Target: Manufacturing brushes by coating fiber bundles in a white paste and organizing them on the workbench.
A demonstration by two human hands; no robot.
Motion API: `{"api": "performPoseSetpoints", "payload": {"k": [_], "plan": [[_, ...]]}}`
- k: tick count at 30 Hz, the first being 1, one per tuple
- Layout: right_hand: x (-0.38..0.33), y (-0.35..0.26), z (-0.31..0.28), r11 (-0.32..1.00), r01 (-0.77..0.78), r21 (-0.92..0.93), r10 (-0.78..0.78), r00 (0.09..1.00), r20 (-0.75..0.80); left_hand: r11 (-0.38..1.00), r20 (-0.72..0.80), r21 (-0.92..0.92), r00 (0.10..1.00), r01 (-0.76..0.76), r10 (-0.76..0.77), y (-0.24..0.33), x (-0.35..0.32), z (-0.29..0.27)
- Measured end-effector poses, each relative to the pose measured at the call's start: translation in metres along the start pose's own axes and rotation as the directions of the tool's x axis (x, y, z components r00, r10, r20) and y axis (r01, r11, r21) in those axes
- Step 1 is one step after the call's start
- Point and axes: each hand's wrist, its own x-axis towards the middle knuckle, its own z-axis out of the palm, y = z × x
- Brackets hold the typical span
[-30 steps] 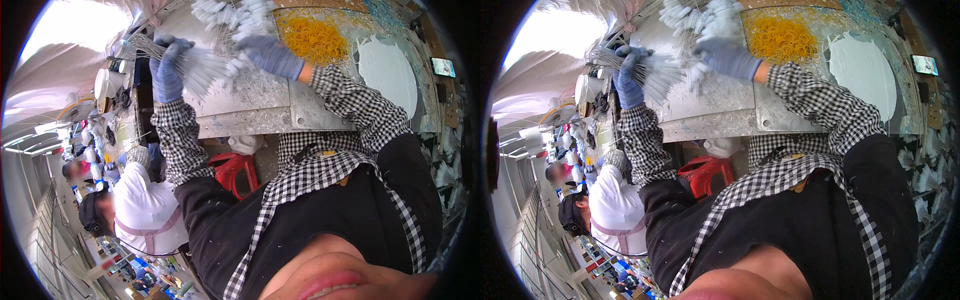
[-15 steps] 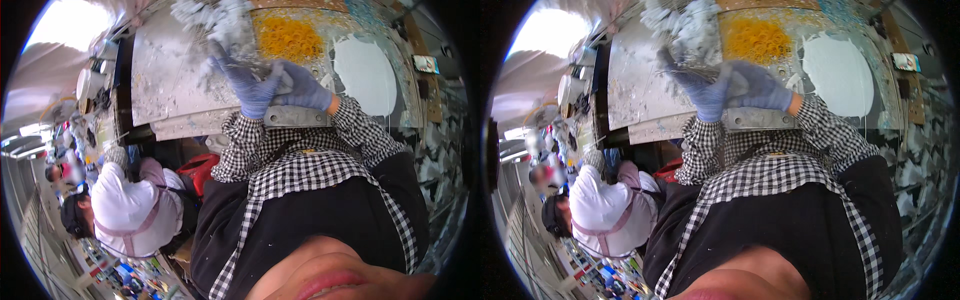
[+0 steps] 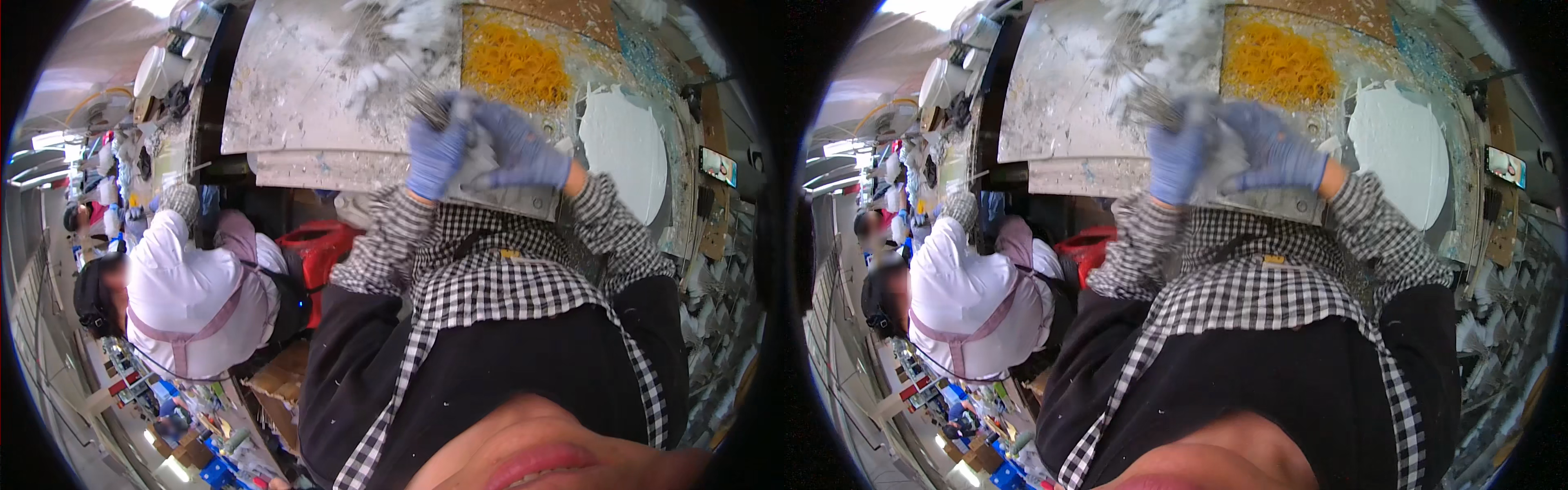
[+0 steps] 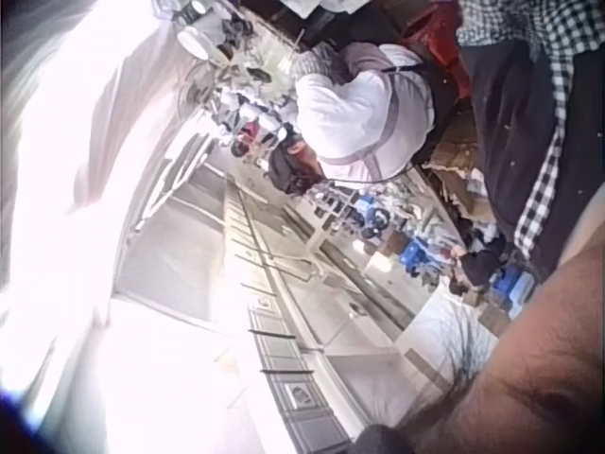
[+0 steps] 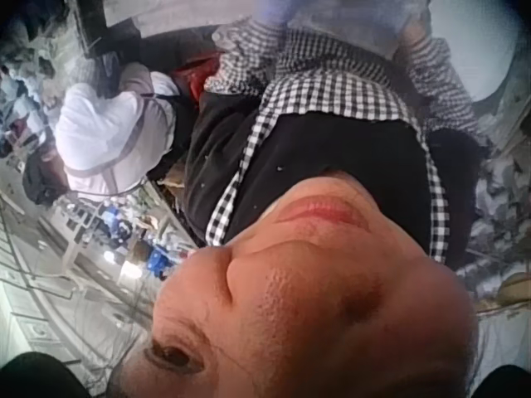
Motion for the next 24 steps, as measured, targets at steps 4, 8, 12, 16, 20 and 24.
{"api": "performPoseSetpoints", "payload": {"k": [4, 8, 12, 16, 20, 24], "plan": [[0.037, -0.006, -0.030, 0.999, 0.035, -0.019, -0.036, 0.998, -0.046, 0.940, -0.044, 0.334, 0.997, 0.074, -0.063, 0.044, 0.034, -0.100], [0.123, -0.016, -0.013, 0.925, 0.005, -0.381, -0.019, 0.999, -0.033, 0.061, -0.045, 0.997, 0.998, 0.048, -0.048, 0.032, 0.126, -0.205], [0.198, -0.017, 0.029, 0.710, -0.191, -0.678, 0.401, 0.901, 0.165, -0.136, -0.110, 0.989, 0.909, 0.060, -0.401, -0.020, 0.185, -0.247], [0.213, -0.009, 0.069, 0.649, -0.175, -0.741, 0.379, 0.918, 0.115, 0.044, -0.161, 0.970, 0.762, 0.240, -0.627, -0.040, 0.187, -0.245], [0.218, 0.006, 0.092, 0.781, -0.222, -0.583, 0.344, 0.933, 0.107, 0.351, 0.037, 0.903, 0.770, 0.248, -0.637, -0.043, 0.166, -0.229], [0.210, 0.024, 0.107, 0.908, -0.234, -0.348, 0.275, 0.959, 0.072, 0.310, 0.482, 0.869, 0.799, -0.384, -0.360, -0.046, 0.151, -0.228]]}}
